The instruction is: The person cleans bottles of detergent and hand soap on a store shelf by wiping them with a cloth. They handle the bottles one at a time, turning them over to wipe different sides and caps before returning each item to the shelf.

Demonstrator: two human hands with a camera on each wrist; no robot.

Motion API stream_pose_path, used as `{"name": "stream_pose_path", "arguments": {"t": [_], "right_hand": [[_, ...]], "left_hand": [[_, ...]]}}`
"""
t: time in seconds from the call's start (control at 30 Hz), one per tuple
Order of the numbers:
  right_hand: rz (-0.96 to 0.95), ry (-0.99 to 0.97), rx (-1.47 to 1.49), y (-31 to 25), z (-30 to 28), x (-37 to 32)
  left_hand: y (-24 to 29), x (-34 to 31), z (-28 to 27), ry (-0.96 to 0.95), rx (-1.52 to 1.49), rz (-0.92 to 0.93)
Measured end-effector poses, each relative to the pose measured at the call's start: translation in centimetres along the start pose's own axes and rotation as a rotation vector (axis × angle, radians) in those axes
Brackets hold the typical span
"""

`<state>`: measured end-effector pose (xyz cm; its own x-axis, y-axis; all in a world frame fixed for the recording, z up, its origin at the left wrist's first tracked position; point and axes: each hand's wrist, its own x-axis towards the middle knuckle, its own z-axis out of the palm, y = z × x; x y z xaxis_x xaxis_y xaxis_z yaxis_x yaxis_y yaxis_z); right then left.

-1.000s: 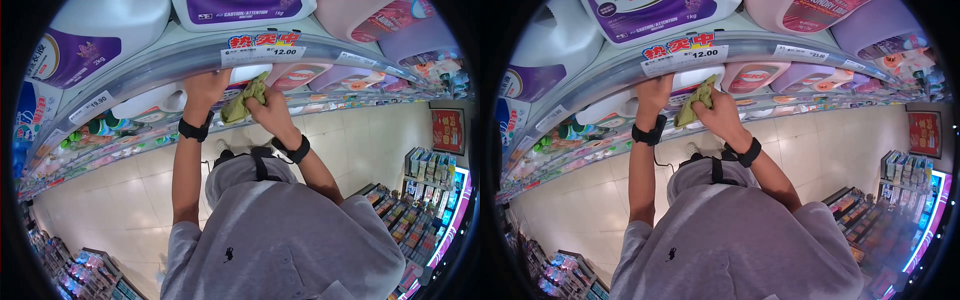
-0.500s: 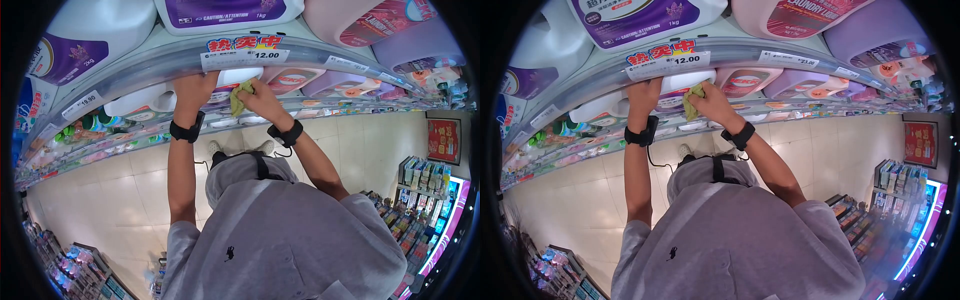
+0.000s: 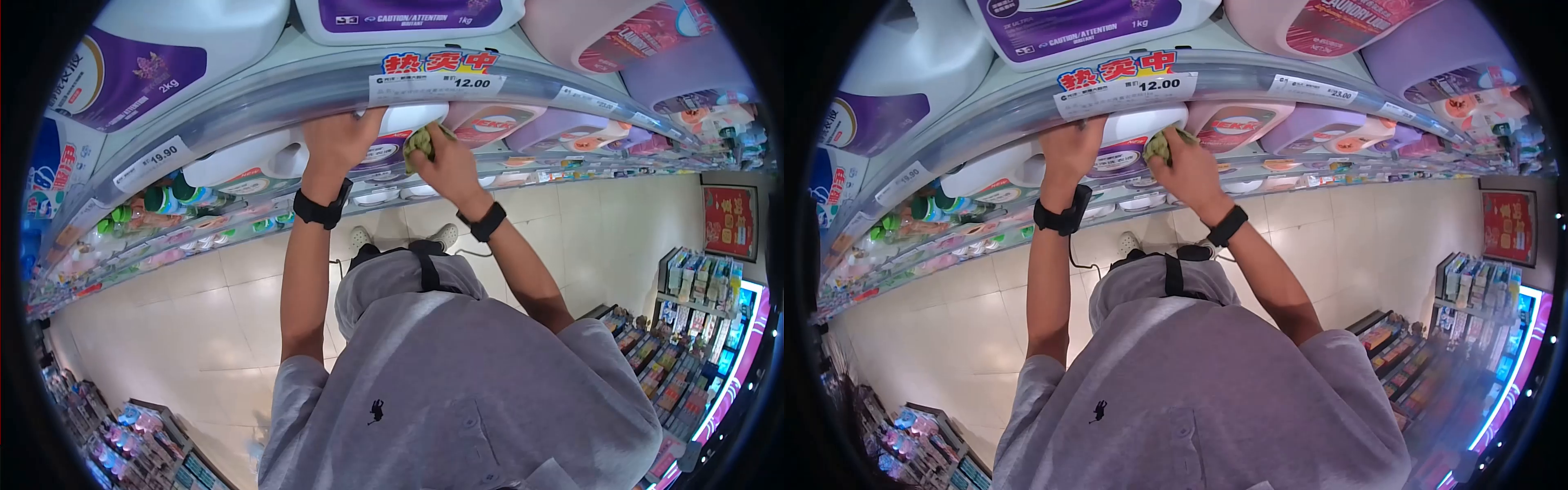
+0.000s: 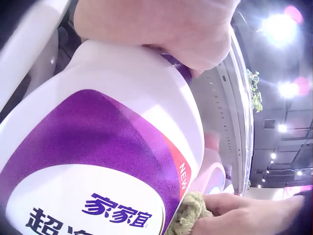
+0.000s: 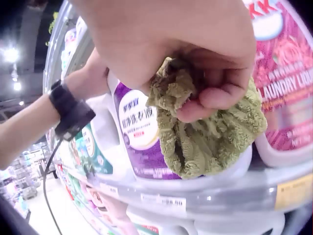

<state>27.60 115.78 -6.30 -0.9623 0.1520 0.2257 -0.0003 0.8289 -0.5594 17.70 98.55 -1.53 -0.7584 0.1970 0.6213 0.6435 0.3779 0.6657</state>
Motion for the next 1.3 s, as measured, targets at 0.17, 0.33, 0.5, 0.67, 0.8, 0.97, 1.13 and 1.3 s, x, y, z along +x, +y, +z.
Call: {"name": "stream_pose_path", "arguments": {"t": [0.17, 0.33, 0.5, 0.67, 0.8, 0.97, 1.13, 1.3], "right_hand": [[0.164, -0.164, -0.182, 1.7, 1.8, -1.0], [0.111, -0.224, -0.118, 1.5, 2.2, -1.7], [0.082, -0.153, -0.08, -0.6, -1.4, 0.4], [0.047, -0.261, -0.071, 3.7, 1.9, -1.7], [0.092, -0.296, -0.003, 3.3, 2.0, -2.8], [0.039, -0.187, 0.101, 3.7, 3.0, -2.5], [0.115, -0.246, -0.126, 1.9, 1.8, 0.3], [0.087, -0.241, -0.294, 1.2, 1.9, 1.3]], "left_hand": [[0.3, 0.0, -0.5, -0.113, 0.014, -0.076], [-0.1, -0.2, -0.5, -0.102, 0.055, -0.055], [0.4, -0.1, -0.4, -0.079, -0.005, -0.064], [0.1, -0.1, 0.2, 0.043, 0.086, 0.023], [-0.3, -0.2, 0.2, 0.06, 0.072, 0.096], [-0.4, -0.1, 0.1, 0.053, 0.054, 0.114], [0.5, -0.3, -0.8, -0.149, 0.065, -0.089], [-0.1, -0.2, -0.6, -0.122, 0.08, -0.011]]}}
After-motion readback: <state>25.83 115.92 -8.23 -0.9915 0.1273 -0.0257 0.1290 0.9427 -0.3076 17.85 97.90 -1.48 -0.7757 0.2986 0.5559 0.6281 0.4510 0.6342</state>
